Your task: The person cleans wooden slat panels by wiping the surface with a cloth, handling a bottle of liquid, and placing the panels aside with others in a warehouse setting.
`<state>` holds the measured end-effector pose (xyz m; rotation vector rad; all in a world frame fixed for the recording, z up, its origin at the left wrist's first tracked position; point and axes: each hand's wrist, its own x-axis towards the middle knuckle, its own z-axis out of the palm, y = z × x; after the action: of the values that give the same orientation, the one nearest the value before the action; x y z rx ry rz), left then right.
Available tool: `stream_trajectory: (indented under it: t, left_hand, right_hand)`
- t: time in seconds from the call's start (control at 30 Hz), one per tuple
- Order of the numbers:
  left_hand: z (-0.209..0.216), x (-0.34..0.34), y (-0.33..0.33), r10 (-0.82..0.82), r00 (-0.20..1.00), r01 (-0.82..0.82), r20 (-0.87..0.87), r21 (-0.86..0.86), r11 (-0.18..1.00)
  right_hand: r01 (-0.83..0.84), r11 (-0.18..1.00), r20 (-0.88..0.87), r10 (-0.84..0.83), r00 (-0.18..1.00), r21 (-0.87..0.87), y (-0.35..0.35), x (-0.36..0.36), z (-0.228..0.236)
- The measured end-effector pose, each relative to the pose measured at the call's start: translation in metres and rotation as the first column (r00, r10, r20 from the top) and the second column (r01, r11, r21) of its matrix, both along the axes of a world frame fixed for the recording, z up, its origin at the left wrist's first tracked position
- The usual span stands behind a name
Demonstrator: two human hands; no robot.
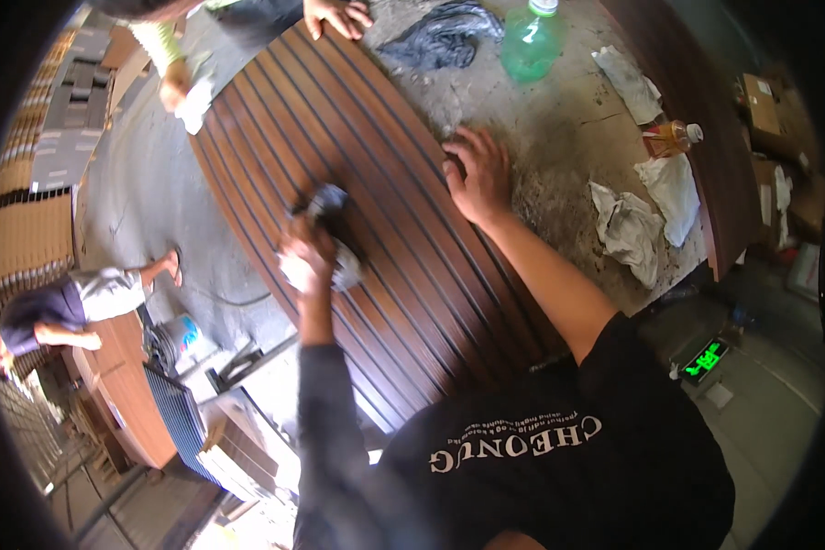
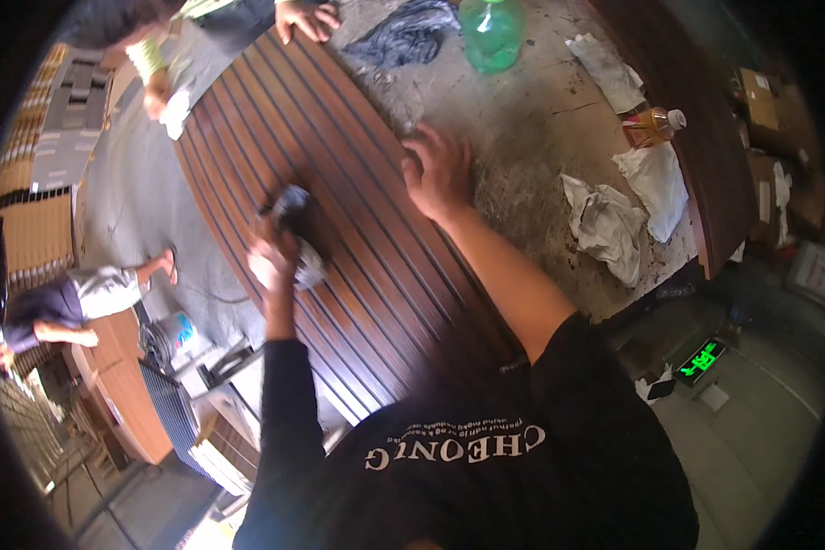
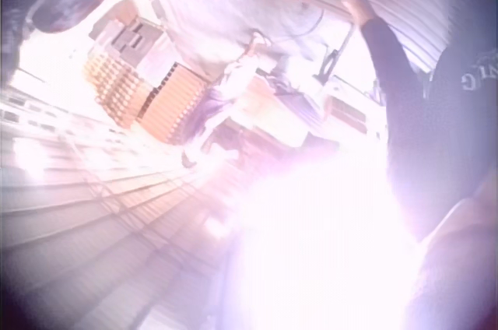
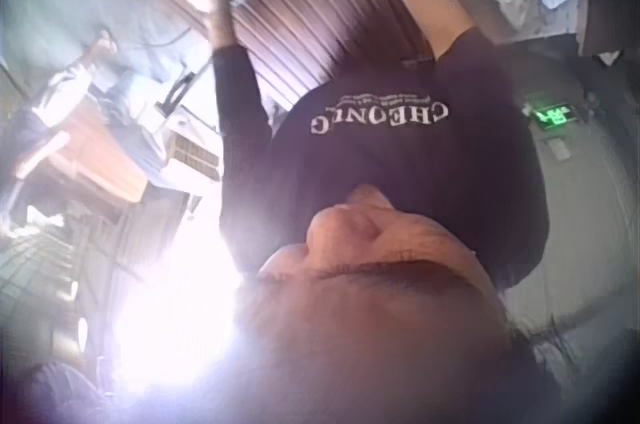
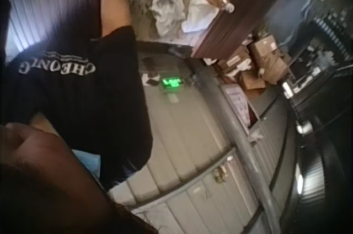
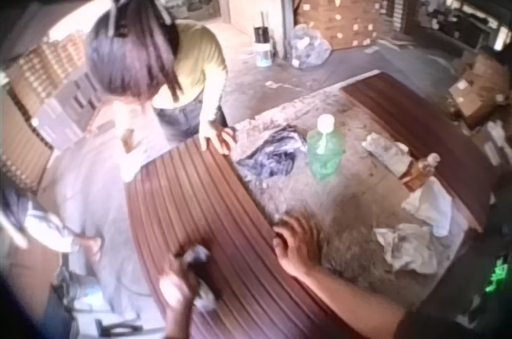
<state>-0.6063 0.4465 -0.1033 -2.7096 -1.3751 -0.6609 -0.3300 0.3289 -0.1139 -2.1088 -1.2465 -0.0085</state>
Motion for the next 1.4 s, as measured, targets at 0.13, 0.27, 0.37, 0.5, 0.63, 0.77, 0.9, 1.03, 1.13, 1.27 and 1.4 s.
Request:
stream_trajectory:
  t: [0.13, 0.27, 0.37, 0.5, 0.63, 0.77, 0.9, 1.03, 1.13, 1.27, 1.4]
  left_hand:
    - [0.011, -0.047, -0.185, 0.02, 0.999, -0.024, -0.027, -0.183, 0.983]
    - [0.06, -0.08, -0.3, -0.007, 0.997, 0.046, 0.071, -0.569, 0.821]
    - [0.079, -0.117, -0.32, 0.19, 0.974, -0.097, 0.122, -0.535, 0.839]
    - [0.076, -0.145, -0.326, 0.44, 0.889, -0.324, 0.131, -0.5, 0.803]
    - [0.041, -0.143, -0.336, 0.645, 0.761, -0.534, 0.065, -0.502, 0.681]
    - [0.035, -0.137, -0.342, 0.643, 0.761, -0.547, 0.085, -0.447, 0.708]
    - [0.025, -0.136, -0.345, 0.645, 0.753, -0.557, 0.131, -0.394, 0.731]
    - [0.026, -0.135, -0.344, 0.62, 0.777, -0.546, 0.114, -0.369, 0.752]
    - [0.025, -0.137, -0.34, 0.614, 0.775, -0.537, 0.15, -0.357, 0.765]
    - [0.026, -0.137, -0.337, 0.628, 0.764, -0.563, 0.147, -0.324, 0.76]
    - [0.033, -0.134, -0.333, 0.618, 0.77, -0.553, 0.16, -0.316, 0.771]
  right_hand:
    - [-0.006, 1.0, 0.033, 0.005, 0.999, 0.01, 0.008, -0.002, -0.001]
    - [-0.066, 0.994, 0.131, 0.055, 0.99, 0.085, 0.001, 0.007, -0.012]
    - [-0.232, 0.961, 0.128, 0.213, 0.969, 0.15, -0.022, 0.003, -0.016]
    - [-0.296, 0.952, -0.03, 0.299, 0.954, 0.071, -0.075, 0.005, -0.018]
    - [-0.354, 0.935, -0.016, 0.355, 0.935, 0.025, -0.114, -0.008, -0.005]
    - [-0.361, 0.932, 0.02, 0.361, 0.932, 0.006, -0.134, -0.009, -0.009]
    - [-0.316, 0.946, 0.056, 0.32, 0.946, -0.072, -0.141, -0.013, -0.004]
    - [-0.304, 0.947, 0.056, 0.31, 0.949, -0.1, -0.143, -0.013, -0.005]
    - [-0.3, 0.943, 0.056, 0.311, 0.949, -0.145, -0.143, -0.013, -0.007]
    - [-0.299, 0.941, 0.053, 0.311, 0.949, -0.16, -0.141, -0.016, -0.005]
    - [-0.295, 0.942, 0.054, 0.306, 0.95, -0.159, -0.142, -0.015, -0.003]
